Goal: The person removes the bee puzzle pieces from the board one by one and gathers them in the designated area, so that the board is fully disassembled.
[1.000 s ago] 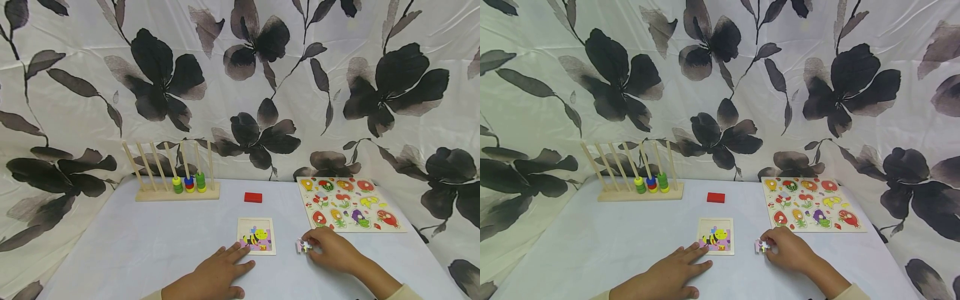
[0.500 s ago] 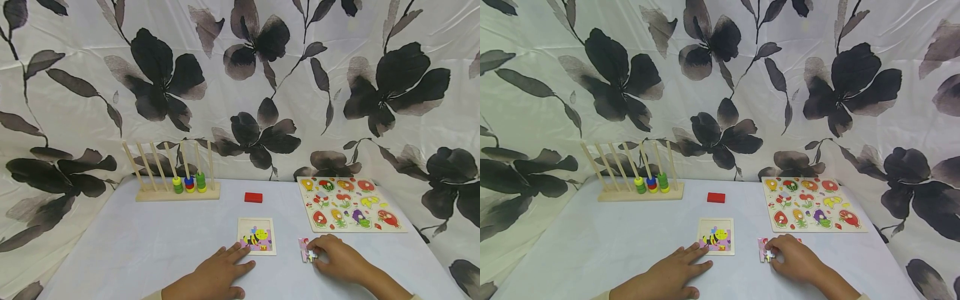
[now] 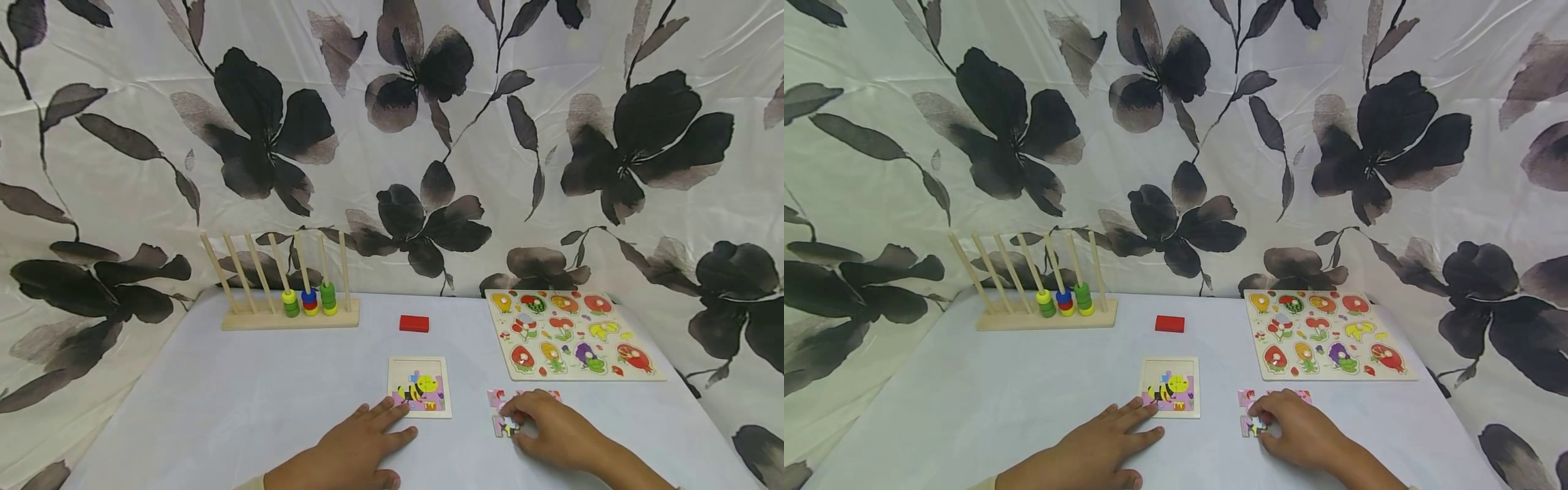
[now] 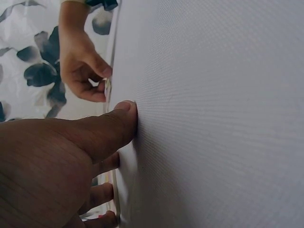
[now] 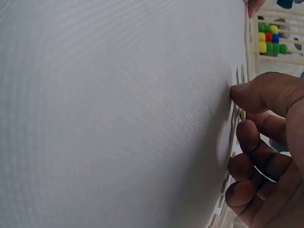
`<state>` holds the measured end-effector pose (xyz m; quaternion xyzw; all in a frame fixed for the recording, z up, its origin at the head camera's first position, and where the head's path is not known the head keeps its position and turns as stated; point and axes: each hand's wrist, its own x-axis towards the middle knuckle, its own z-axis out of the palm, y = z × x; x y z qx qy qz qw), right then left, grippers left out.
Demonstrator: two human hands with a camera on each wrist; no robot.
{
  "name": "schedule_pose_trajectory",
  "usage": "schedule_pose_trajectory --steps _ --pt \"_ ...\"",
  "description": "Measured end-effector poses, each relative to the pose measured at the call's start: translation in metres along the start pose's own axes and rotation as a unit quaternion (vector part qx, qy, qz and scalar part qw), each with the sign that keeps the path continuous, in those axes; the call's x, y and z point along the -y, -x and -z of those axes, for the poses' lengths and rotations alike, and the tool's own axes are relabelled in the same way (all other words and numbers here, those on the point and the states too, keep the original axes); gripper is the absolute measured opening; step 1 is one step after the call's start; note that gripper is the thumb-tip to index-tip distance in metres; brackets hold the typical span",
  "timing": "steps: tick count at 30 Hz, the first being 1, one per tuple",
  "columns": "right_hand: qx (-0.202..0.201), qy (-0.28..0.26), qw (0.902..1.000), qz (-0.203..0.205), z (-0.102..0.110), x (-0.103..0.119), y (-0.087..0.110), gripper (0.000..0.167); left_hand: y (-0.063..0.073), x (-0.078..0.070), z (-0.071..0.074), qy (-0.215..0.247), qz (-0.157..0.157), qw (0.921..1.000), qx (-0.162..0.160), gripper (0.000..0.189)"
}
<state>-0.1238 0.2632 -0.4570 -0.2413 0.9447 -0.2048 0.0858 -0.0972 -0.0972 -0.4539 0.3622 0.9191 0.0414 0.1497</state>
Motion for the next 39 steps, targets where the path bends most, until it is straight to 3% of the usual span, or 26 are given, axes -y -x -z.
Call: schedule_pose_trajectory --steps 16,24,39 --pt "0.020 -0.007 0.9997 -0.015 0.003 0.001 0.001 0.028 -0.001 0.001 -0.002 0.007 0.004 1.0000 0.006 0.070" --pt "0.009 -0.005 0.9999 -0.007 0.005 0.001 -0.001 0.028 -0.002 0.001 0.000 0.017 0.010 0.9997 0.018 0.070" --pt "-0.010 0.002 0.9999 -0.007 0.008 0.033 -0.039 0.028 -0.003 0.001 -0.001 0.013 0.016 0.9996 0.018 0.071"
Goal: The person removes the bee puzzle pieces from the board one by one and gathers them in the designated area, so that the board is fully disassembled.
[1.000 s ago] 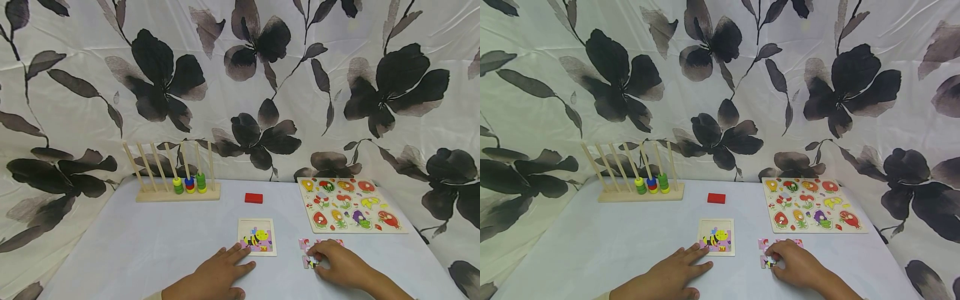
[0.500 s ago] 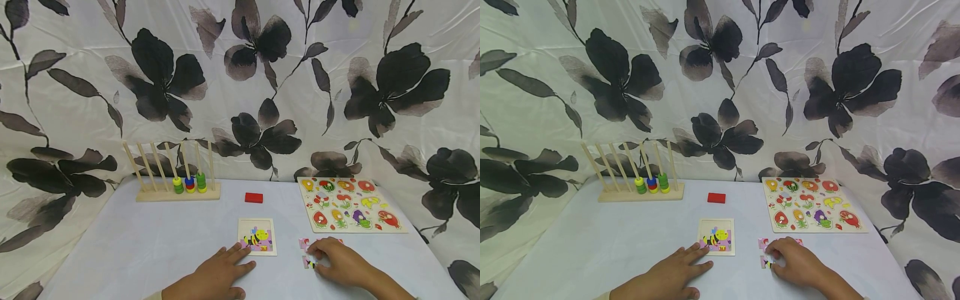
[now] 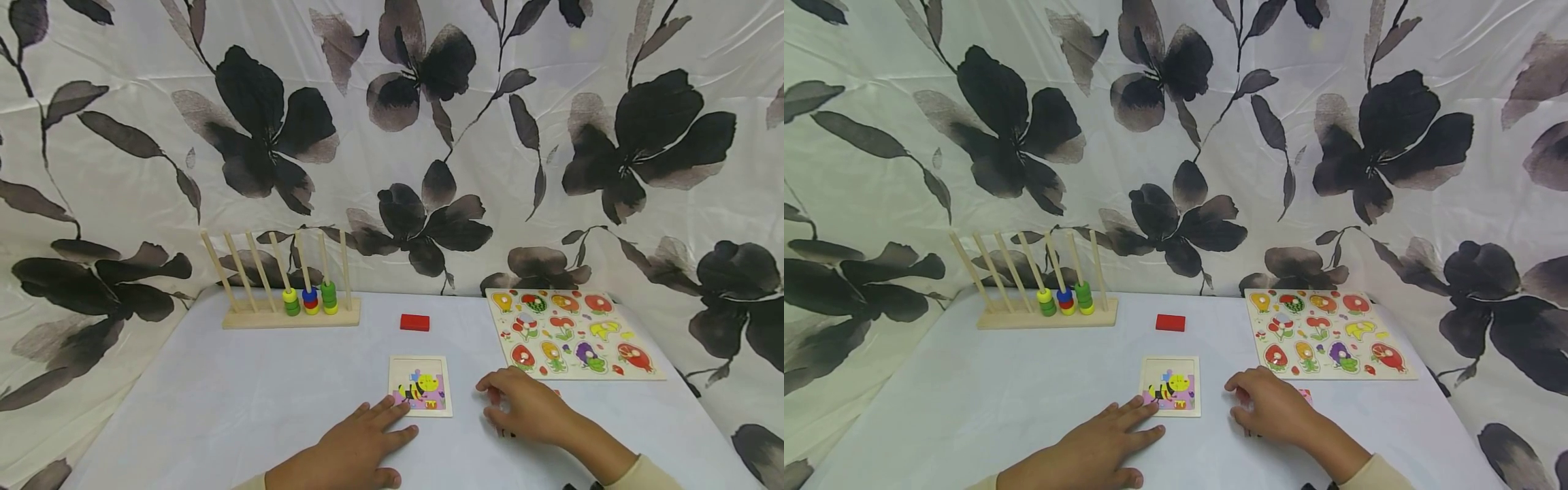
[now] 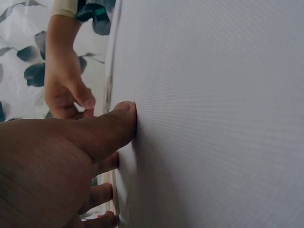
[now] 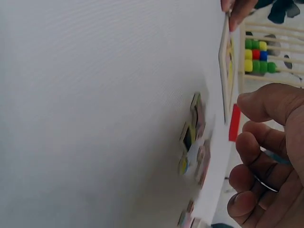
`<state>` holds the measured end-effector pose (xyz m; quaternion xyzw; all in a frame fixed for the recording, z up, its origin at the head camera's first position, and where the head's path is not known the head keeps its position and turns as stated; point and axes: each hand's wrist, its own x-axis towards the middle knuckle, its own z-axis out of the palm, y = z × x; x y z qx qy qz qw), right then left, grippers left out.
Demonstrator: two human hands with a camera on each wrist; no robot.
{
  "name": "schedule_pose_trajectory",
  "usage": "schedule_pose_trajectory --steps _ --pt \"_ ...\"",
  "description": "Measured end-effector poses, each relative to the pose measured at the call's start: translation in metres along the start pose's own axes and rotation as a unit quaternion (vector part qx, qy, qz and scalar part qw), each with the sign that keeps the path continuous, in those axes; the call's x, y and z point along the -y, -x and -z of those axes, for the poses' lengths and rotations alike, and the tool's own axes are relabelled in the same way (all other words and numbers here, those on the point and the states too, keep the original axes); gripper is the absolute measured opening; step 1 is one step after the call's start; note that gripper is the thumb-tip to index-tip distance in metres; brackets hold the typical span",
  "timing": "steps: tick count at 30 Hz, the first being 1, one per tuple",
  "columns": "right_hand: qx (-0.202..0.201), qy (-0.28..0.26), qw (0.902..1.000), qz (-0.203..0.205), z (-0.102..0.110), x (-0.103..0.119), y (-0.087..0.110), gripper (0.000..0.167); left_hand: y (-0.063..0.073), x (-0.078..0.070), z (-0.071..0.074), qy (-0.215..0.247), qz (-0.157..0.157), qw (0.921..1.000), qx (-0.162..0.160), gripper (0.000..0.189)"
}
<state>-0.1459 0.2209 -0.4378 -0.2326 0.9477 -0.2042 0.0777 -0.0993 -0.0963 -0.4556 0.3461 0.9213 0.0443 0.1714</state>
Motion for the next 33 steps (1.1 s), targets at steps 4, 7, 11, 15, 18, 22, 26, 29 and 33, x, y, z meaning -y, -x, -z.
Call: schedule_pose_trajectory --steps 4,7,11,15,18,22,26,29,33 --pt "-0.008 0.013 0.9998 0.009 -0.004 0.008 -0.014 0.029 -0.001 0.000 0.001 -0.001 0.006 1.0000 0.000 0.071" --pt "-0.009 0.013 0.9998 0.011 -0.007 0.015 -0.023 0.030 -0.001 0.000 0.001 0.001 0.009 1.0000 0.002 0.071" --pt "-0.009 0.015 0.9997 0.018 -0.011 0.022 -0.033 0.031 -0.001 0.000 0.002 0.004 0.007 1.0000 0.006 0.071" --pt "-0.010 0.020 0.9994 0.028 -0.016 0.026 -0.041 0.031 -0.001 0.000 0.002 -0.003 0.001 1.0000 0.003 0.071" --pt "-0.009 0.014 0.9993 0.033 -0.019 0.030 -0.047 0.032 -0.001 0.000 0.001 -0.007 -0.002 1.0000 -0.001 0.071" --pt "-0.009 0.010 0.9993 0.035 -0.021 0.035 -0.054 0.035 0.000 0.000 0.001 -0.009 -0.004 0.9999 -0.006 0.071" --pt "-0.007 0.012 0.9991 0.040 -0.024 0.039 -0.062 0.038 0.000 0.000 0.000 -0.016 -0.010 0.9997 -0.014 0.071" --pt "-0.001 0.016 0.9988 0.046 -0.025 0.042 -0.069 0.040 0.000 0.001 0.000 -0.020 -0.015 0.9996 -0.017 0.070" --pt "0.015 0.015 0.9984 0.053 -0.026 0.046 -0.077 0.041 0.000 0.002 0.000 -0.017 -0.021 0.9994 -0.019 0.070"
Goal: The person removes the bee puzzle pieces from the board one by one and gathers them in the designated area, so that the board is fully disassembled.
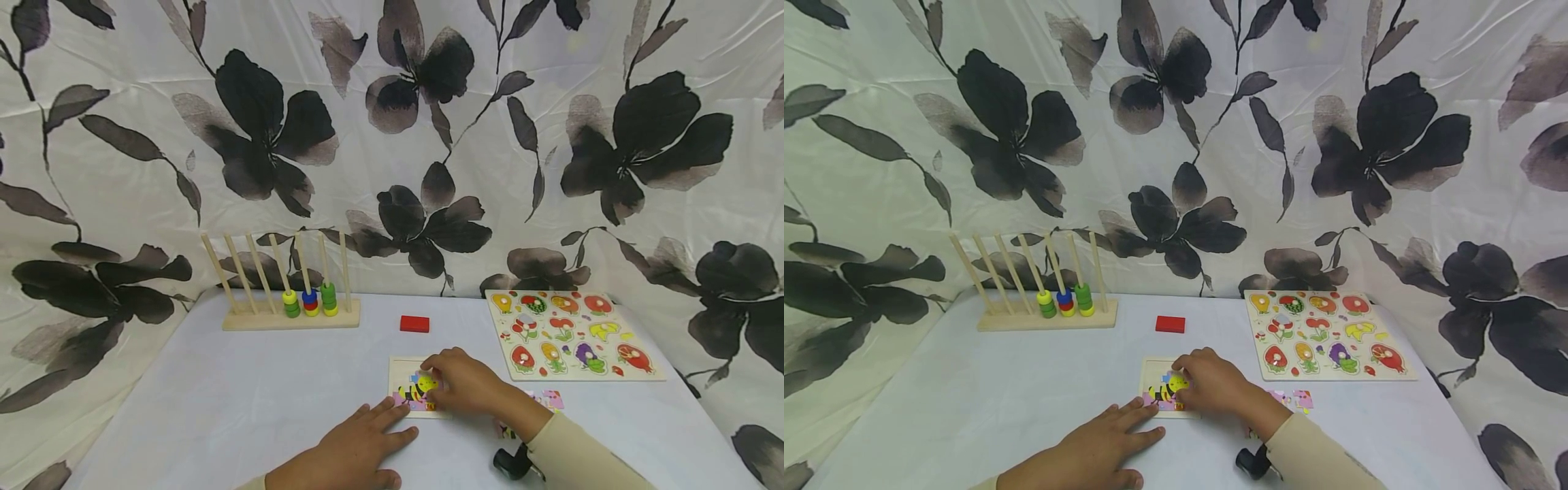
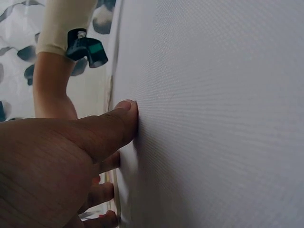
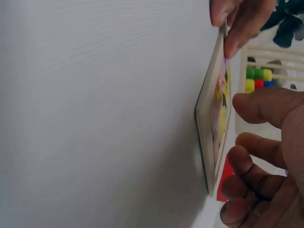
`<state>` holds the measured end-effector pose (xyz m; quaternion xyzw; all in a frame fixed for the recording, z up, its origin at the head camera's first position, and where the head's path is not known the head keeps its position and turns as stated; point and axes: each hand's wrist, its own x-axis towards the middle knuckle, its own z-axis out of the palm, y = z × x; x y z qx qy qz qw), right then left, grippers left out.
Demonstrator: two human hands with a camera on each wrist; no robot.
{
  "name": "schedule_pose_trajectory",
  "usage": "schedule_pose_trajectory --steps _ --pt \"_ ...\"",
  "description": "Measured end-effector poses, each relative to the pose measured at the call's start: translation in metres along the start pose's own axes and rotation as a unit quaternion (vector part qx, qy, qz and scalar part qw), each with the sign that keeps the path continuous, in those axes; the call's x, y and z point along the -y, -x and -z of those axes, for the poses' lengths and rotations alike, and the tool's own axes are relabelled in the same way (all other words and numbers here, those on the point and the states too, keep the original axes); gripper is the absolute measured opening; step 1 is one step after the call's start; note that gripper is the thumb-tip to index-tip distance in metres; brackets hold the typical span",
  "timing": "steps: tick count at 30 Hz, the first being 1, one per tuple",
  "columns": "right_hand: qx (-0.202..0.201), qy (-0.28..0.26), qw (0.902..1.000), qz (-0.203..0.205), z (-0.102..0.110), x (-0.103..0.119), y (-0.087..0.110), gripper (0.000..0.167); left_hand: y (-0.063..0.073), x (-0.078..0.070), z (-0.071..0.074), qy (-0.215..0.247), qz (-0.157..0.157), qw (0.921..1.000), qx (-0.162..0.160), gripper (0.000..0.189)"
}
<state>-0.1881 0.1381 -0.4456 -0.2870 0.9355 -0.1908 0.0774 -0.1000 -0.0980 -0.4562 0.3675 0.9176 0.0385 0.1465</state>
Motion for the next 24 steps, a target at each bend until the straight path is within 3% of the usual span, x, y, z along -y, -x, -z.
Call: schedule_pose_trajectory --steps 10,24 --pt "0.035 0.005 0.9993 -0.014 -0.004 0.004 -0.011 0.045 -0.001 0.002 -0.002 0.000 -0.005 1.0000 -0.001 0.070" --pt "0.051 -0.007 0.9983 -0.028 -0.002 0.007 -0.016 0.042 -0.001 0.000 0.000 0.012 0.004 0.9999 0.009 0.070"
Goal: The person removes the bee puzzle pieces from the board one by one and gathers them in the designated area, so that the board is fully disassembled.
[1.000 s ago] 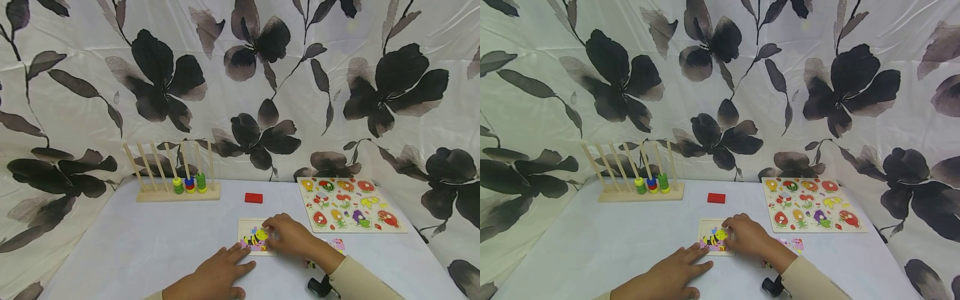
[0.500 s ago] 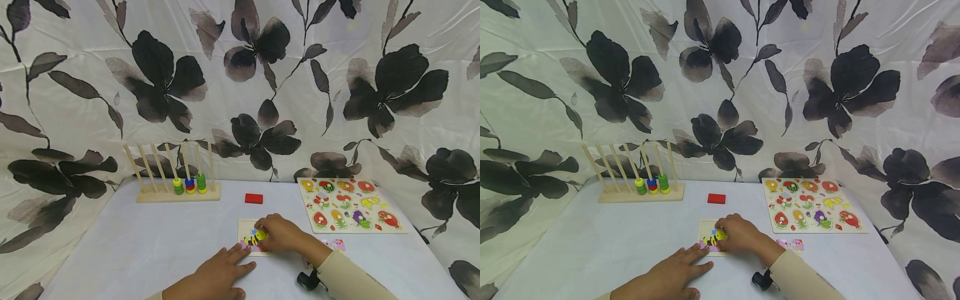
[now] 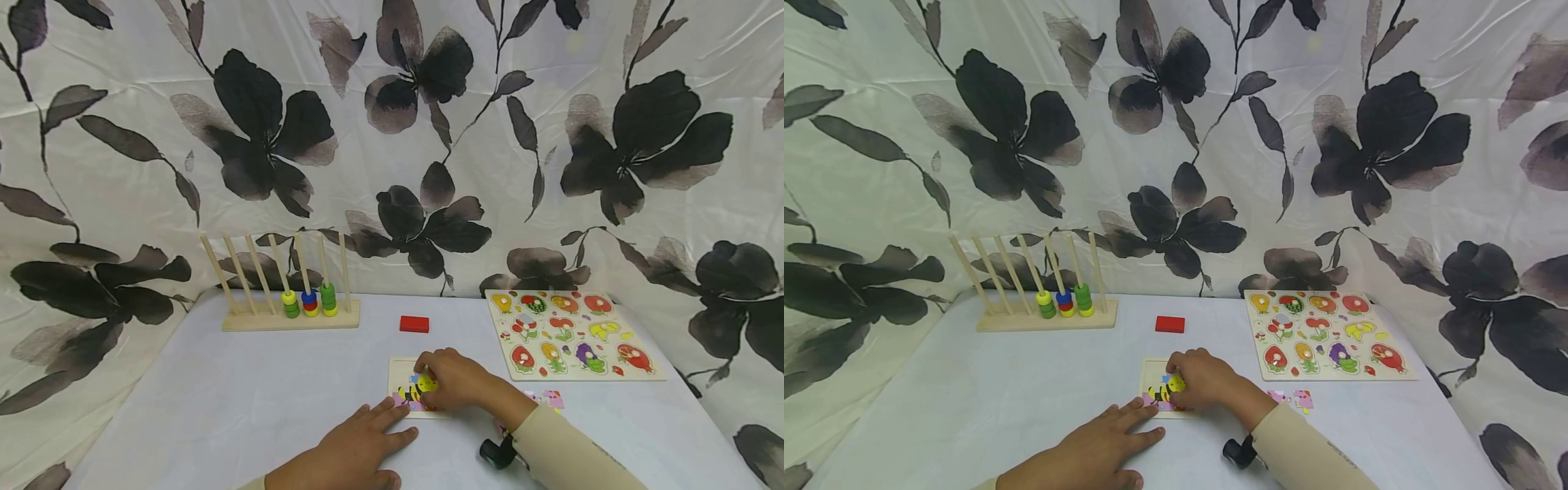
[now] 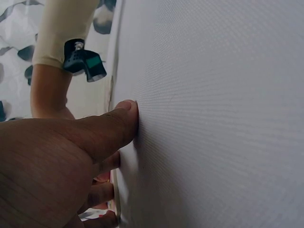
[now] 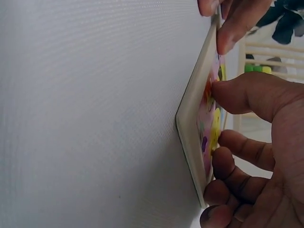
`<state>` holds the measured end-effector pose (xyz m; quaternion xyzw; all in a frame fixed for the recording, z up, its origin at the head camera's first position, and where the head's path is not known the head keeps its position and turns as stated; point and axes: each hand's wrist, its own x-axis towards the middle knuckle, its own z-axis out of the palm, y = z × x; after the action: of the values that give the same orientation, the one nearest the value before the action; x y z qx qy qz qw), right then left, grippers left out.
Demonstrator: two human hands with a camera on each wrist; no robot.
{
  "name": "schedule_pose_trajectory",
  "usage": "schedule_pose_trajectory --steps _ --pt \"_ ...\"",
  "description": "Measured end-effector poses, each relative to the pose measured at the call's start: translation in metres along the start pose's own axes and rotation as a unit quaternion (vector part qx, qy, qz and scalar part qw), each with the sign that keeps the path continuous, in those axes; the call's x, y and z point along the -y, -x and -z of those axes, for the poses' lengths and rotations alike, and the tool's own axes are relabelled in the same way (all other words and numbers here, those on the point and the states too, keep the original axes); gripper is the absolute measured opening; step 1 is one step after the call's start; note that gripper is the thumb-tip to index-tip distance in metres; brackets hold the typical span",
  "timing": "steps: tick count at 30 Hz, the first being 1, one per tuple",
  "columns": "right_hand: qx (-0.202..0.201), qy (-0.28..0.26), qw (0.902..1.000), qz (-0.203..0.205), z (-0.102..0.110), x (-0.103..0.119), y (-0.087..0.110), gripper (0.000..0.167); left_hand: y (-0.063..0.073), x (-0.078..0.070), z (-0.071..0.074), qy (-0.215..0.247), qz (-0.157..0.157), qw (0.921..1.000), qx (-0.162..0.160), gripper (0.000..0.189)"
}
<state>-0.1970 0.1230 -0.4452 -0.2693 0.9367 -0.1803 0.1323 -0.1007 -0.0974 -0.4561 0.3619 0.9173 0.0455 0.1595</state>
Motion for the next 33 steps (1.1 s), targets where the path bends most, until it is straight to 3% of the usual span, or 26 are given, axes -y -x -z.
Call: schedule_pose_trajectory --steps 14,22,33 --pt "-0.017 0.009 0.9998 -0.004 -0.0016 0.0015 0.0014 0.044 0.0001 -0.0012 0.0004 0.003 0.003 1.0000 0.003 0.070" --pt "-0.037 0.021 0.9989 0.017 -0.0023 0.0056 0.0027 0.046 0.0000 -0.0016 0.0011 -0.002 0.002 1.0000 0.000 0.070" --pt "-0.055 0.027 0.9980 0.014 -0.0024 0.0070 0.0023 0.039 -0.0006 -0.0009 0.0001 0.001 0.006 1.0000 0.001 0.071"
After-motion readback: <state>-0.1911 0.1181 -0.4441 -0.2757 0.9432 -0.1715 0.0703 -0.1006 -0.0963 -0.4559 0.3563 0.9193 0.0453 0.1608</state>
